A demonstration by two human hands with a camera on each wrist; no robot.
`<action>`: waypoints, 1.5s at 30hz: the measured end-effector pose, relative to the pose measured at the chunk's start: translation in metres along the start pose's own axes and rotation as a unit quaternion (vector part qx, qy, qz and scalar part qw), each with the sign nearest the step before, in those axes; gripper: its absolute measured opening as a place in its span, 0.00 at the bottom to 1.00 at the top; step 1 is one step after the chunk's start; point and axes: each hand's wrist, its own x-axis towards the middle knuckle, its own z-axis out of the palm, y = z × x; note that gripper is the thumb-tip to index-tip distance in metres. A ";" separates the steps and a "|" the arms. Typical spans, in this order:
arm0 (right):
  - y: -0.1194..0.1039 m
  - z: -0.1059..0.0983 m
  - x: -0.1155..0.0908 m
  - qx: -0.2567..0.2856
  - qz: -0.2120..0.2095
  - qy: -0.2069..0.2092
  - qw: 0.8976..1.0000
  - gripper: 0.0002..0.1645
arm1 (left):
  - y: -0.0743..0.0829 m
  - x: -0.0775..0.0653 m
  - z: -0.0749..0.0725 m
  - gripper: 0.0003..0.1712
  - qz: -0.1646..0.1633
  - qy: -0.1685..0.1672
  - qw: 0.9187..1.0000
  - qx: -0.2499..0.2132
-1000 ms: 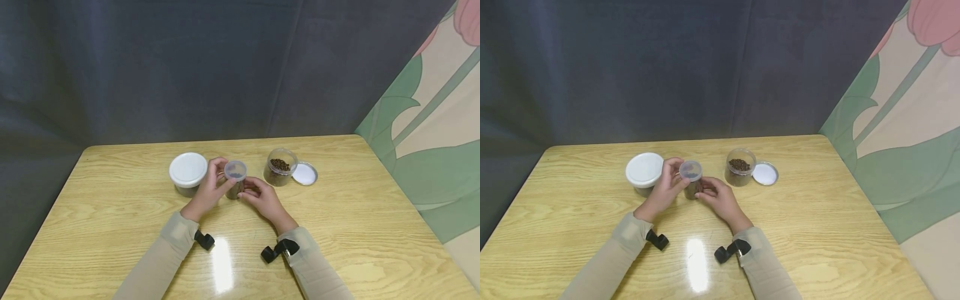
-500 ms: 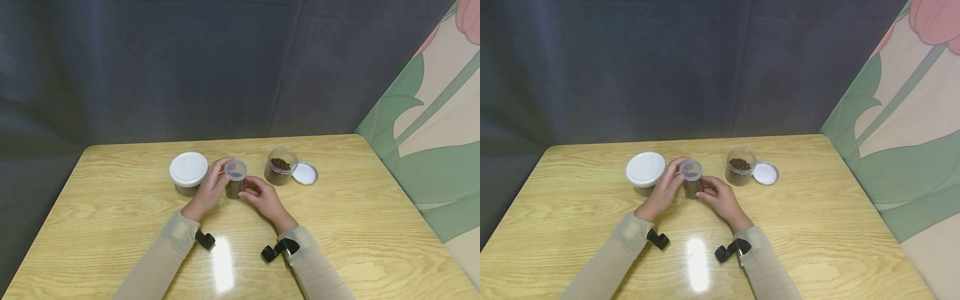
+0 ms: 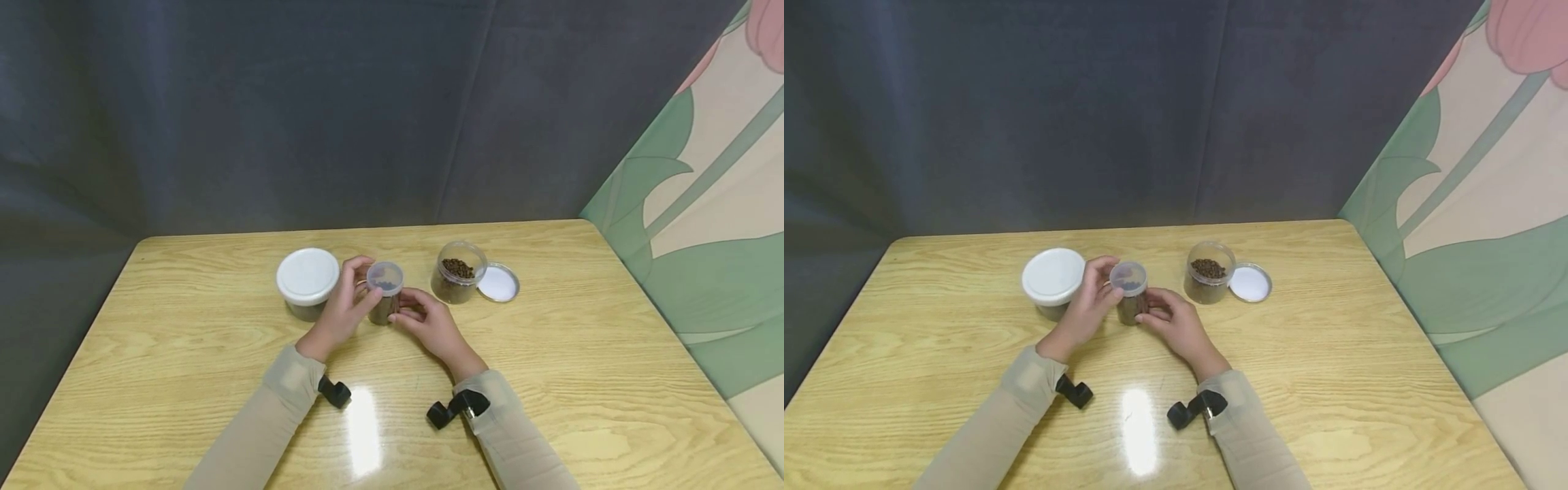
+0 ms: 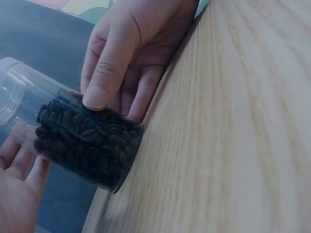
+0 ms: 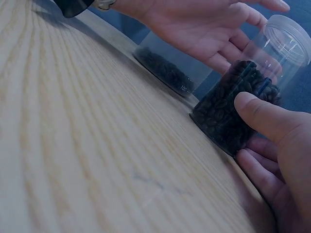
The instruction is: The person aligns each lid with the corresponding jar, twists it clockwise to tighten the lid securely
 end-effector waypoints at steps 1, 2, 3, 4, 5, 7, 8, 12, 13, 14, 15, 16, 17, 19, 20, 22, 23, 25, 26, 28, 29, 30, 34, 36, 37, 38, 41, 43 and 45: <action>0.000 0.000 0.000 0.002 0.001 -0.001 1.000 0.29 | 0.000 0.000 0.000 0.41 -0.002 0.002 1.000 0.002; 0.000 0.000 0.000 0.003 0.002 -0.002 1.000 0.29 | 0.000 -0.001 0.000 0.41 -0.003 0.004 1.000 0.003; 0.000 0.000 0.000 0.003 0.003 -0.003 1.000 0.29 | 0.001 -0.001 0.001 0.40 -0.004 0.005 1.000 0.005; 0.000 0.000 -0.001 0.004 0.004 -0.003 1.000 0.29 | 0.001 -0.001 0.001 0.38 -0.005 0.005 1.000 0.007; 0.000 0.000 -0.001 0.005 0.005 -0.004 1.000 0.29 | 0.002 -0.001 0.001 0.36 -0.005 0.005 1.000 0.009; 0.000 0.000 -0.001 0.008 0.005 -0.004 1.000 0.29 | 0.003 -0.001 0.001 0.31 -0.005 0.005 1.000 0.011; 0.000 0.000 -0.001 0.008 0.005 -0.003 1.000 0.29 | 0.003 0.000 0.001 0.29 -0.004 0.003 1.000 0.012; 0.001 0.001 -0.001 0.009 0.005 -0.001 1.000 0.28 | 0.003 0.000 0.001 0.26 -0.003 0.001 1.000 0.019; 0.001 0.001 -0.001 0.010 0.006 -0.001 1.000 0.29 | 0.003 0.000 0.001 0.26 -0.002 0.000 1.000 0.020; 0.001 0.001 -0.001 0.010 0.006 -0.002 1.000 0.29 | 0.003 0.000 0.001 0.25 -0.002 0.000 1.000 0.022; 0.001 0.001 -0.001 0.010 0.006 -0.002 1.000 0.29 | 0.003 0.000 0.001 0.25 -0.003 0.001 1.000 0.024; 0.001 0.001 -0.001 0.010 0.006 -0.002 1.000 0.29 | 0.002 0.000 0.001 0.25 -0.002 0.000 1.000 0.025; 0.001 0.001 -0.001 0.011 0.007 -0.002 1.000 0.29 | 0.003 0.000 0.001 0.25 -0.002 0.000 1.000 0.026; 0.002 0.001 -0.001 0.011 0.005 -0.003 1.000 0.29 | 0.003 0.000 0.001 0.25 -0.002 0.001 0.999 0.032; 0.002 0.000 -0.001 0.010 0.005 -0.003 1.000 0.29 | 0.003 0.001 0.001 0.25 -0.002 0.001 0.999 0.035; 0.002 0.000 -0.001 0.010 0.004 -0.003 1.000 0.29 | 0.003 0.000 0.001 0.25 -0.003 0.003 0.999 0.040; 0.002 0.000 -0.001 0.009 0.004 -0.003 1.000 0.29 | 0.003 0.000 0.001 0.25 -0.003 0.003 0.999 0.039; 0.002 0.000 -0.001 0.007 0.003 -0.003 1.000 0.29 | 0.002 0.000 0.001 0.26 -0.001 0.002 1.000 0.029; 0.003 0.000 -0.001 0.006 0.003 -0.003 1.000 0.29 | 0.002 0.000 0.001 0.27 0.000 0.001 1.000 0.022; 0.004 0.000 -0.001 0.005 0.001 -0.003 1.000 0.29 | 0.001 0.000 0.001 0.29 0.001 0.001 1.000 0.011; 0.004 0.000 -0.001 0.003 0.000 -0.004 1.000 0.29 | 0.001 0.000 0.001 0.31 0.001 0.001 1.000 0.009; 0.004 0.000 -0.001 0.001 0.000 -0.004 1.000 0.29 | 0.000 0.000 0.001 0.34 0.000 0.002 1.000 0.011; 0.004 0.000 -0.001 -0.001 0.000 -0.003 1.000 0.29 | 0.001 0.000 0.001 0.40 -0.005 0.008 1.000 0.027; 0.002 -0.001 -0.001 -0.002 0.000 -0.003 1.000 0.29 | 0.001 0.000 0.001 0.38 -0.005 0.008 1.000 0.028; 0.002 -0.001 -0.001 -0.001 0.001 -0.003 1.000 0.29 | 0.001 0.000 0.001 0.36 -0.005 0.008 1.000 0.027; 0.002 -0.001 -0.001 0.000 0.001 -0.004 1.000 0.29 | 0.002 0.000 0.001 0.33 -0.006 0.007 1.000 0.027; 0.002 -0.001 0.000 0.001 0.002 -0.005 1.000 0.29 | 0.002 0.000 0.000 0.29 -0.006 0.003 1.000 0.029; 0.002 0.000 0.000 0.001 0.004 -0.004 1.000 0.29 | 0.003 0.000 0.000 0.28 -0.007 0.002 0.999 0.034; 0.003 0.000 0.000 0.002 0.004 -0.003 1.000 0.29 | 0.004 0.001 0.001 0.27 -0.007 0.001 0.999 0.038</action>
